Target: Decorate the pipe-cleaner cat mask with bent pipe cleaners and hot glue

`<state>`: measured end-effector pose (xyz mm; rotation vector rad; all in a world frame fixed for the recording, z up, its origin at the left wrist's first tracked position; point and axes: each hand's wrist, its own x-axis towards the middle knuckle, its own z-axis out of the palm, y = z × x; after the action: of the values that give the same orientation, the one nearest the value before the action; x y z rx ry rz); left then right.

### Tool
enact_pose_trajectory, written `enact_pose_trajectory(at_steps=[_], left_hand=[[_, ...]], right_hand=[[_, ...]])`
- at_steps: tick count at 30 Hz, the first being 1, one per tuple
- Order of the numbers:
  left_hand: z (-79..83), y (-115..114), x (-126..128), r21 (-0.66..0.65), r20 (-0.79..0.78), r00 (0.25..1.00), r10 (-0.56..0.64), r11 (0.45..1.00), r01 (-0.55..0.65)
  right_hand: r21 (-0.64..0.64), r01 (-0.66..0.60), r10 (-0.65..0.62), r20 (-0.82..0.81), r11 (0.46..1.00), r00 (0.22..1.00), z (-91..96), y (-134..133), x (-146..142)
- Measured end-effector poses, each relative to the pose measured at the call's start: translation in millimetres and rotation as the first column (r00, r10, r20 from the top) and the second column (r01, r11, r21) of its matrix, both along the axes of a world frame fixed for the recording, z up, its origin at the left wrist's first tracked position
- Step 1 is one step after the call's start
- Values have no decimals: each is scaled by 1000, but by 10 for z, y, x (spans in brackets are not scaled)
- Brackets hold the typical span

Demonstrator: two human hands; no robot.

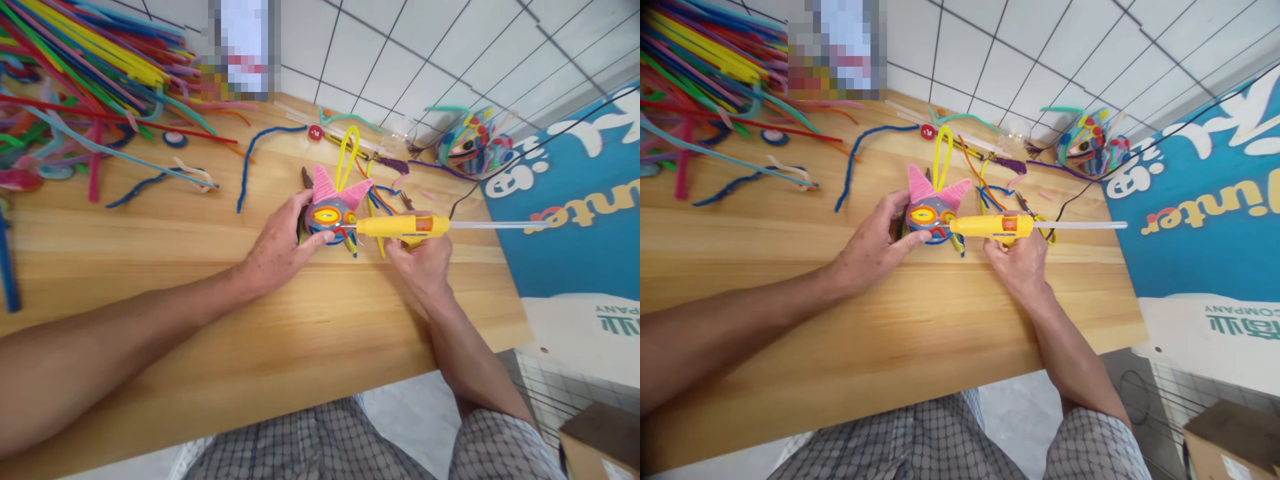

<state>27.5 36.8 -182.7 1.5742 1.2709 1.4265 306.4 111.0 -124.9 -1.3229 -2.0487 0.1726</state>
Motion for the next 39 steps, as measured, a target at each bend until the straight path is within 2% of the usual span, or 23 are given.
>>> enact_pose_trajectory(at_steps=[13, 21, 39], left_hand=[[53, -1, 18, -6, -16, 1000, 5, 1000, -5], [76, 1, 22, -8, -46, 999, 7, 1000, -8], [64, 8, 51, -27, -20, 1000, 17, 999, -17]], right_hand=[[78, -12, 8, 50, 997, 999, -41, -2, 36], [35, -11, 11, 26, 999, 1000, -73, 8, 61], [38, -17, 15, 41, 999, 999, -40, -16, 34]])
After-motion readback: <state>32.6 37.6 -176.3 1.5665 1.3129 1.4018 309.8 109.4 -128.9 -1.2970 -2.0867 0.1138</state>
